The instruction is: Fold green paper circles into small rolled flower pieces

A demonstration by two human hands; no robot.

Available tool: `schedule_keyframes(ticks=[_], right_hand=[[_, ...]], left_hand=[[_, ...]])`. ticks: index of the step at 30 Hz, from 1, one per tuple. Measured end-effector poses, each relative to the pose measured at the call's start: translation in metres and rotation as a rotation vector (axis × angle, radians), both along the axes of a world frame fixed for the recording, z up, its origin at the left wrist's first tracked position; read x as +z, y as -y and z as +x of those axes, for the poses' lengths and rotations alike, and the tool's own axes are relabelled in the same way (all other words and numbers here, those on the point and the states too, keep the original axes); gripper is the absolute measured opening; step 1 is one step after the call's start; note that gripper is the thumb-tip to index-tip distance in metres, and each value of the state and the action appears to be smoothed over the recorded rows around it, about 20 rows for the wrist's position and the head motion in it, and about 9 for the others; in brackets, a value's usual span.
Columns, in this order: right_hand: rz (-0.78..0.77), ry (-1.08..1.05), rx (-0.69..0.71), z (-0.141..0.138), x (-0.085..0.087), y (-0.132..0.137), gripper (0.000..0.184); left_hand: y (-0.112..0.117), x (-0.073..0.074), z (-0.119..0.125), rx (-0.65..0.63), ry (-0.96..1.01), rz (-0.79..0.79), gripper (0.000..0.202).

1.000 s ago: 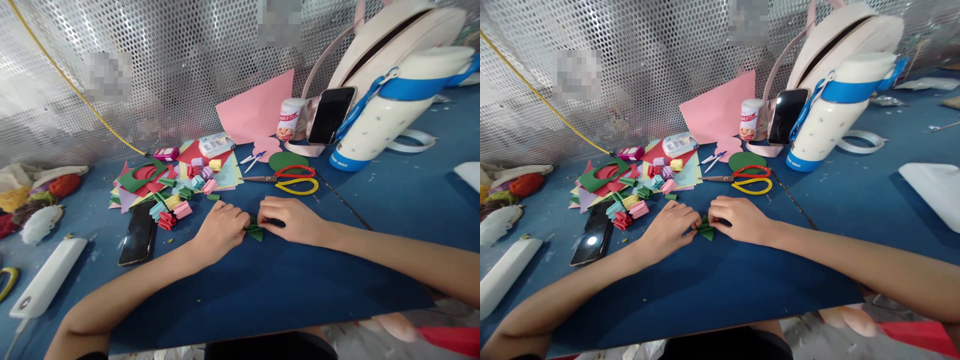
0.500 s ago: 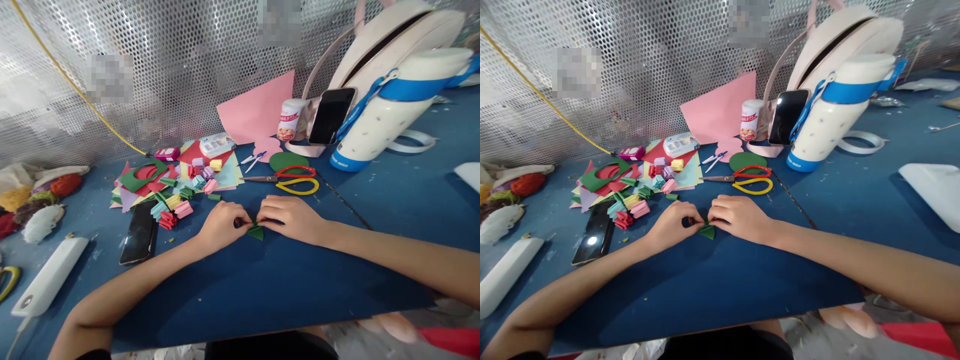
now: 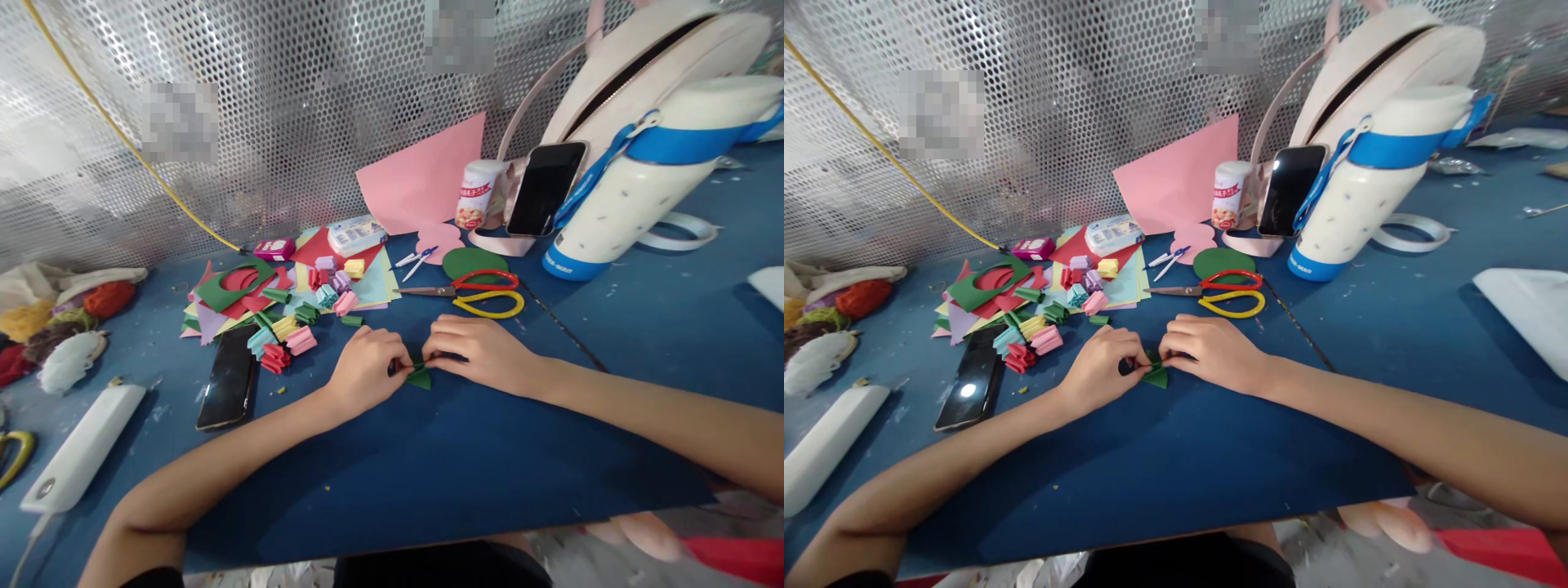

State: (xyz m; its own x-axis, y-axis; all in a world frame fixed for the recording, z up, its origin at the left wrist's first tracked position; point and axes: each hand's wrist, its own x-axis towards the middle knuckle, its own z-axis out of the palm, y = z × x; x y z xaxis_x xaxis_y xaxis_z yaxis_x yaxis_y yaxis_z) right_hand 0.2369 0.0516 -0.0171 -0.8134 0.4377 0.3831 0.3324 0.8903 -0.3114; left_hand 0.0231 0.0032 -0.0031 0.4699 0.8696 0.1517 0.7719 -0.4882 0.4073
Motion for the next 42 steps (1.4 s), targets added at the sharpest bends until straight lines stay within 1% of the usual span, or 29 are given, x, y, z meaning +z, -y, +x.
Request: schedule_keyframes(ticks=[4,11,14,22,25,28,30,34,39,42], right_hand=[[0.036,0.015,-0.007,-0.001,-0.001,0.001,0.029],[0.102,-0.003,-0.020,0.001,-0.001,0.003,0.031],[0.110,-0.015,-0.018,0.001,0.000,0.003,0.030],[0.097,-0.024,-0.022,0.002,0.000,0.004,0.032],[0.153,-0.025,-0.016,0.001,-0.001,0.003,0.033],[0.239,-0.024,-0.008,-0.001,-0.003,0.003,0.032],[0.268,-0.017,-0.009,-0.001,-0.003,0.003,0.031],[0.254,-0.010,-0.031,-0.001,-0.003,0.003,0.030],[0.230,-0.029,-0.040,0.000,-0.003,0.003,0.031],[0.221,-0.048,-0.057,-0.001,-0.003,0.003,0.029]], left_hand=[[-0.003,-0.005,-0.004,-0.113,-0.035,0.069,0.010],[-0.005,-0.013,-0.007,-0.180,-0.079,0.198,0.007],[-0.003,-0.014,-0.006,-0.163,-0.053,0.216,0.004],[-0.002,-0.014,-0.002,-0.079,0.087,0.187,0.013],[-0.003,-0.014,-0.002,-0.065,0.118,0.162,0.014],[-0.004,-0.014,-0.002,-0.062,0.101,0.138,0.014],[-0.005,-0.014,-0.002,-0.065,0.086,0.129,0.013],[-0.005,-0.015,-0.002,-0.069,0.094,0.110,0.010],[-0.005,-0.017,-0.002,0.001,0.137,0.063,0.007],[-0.005,-0.016,-0.001,0.019,0.159,0.045,0.007]])
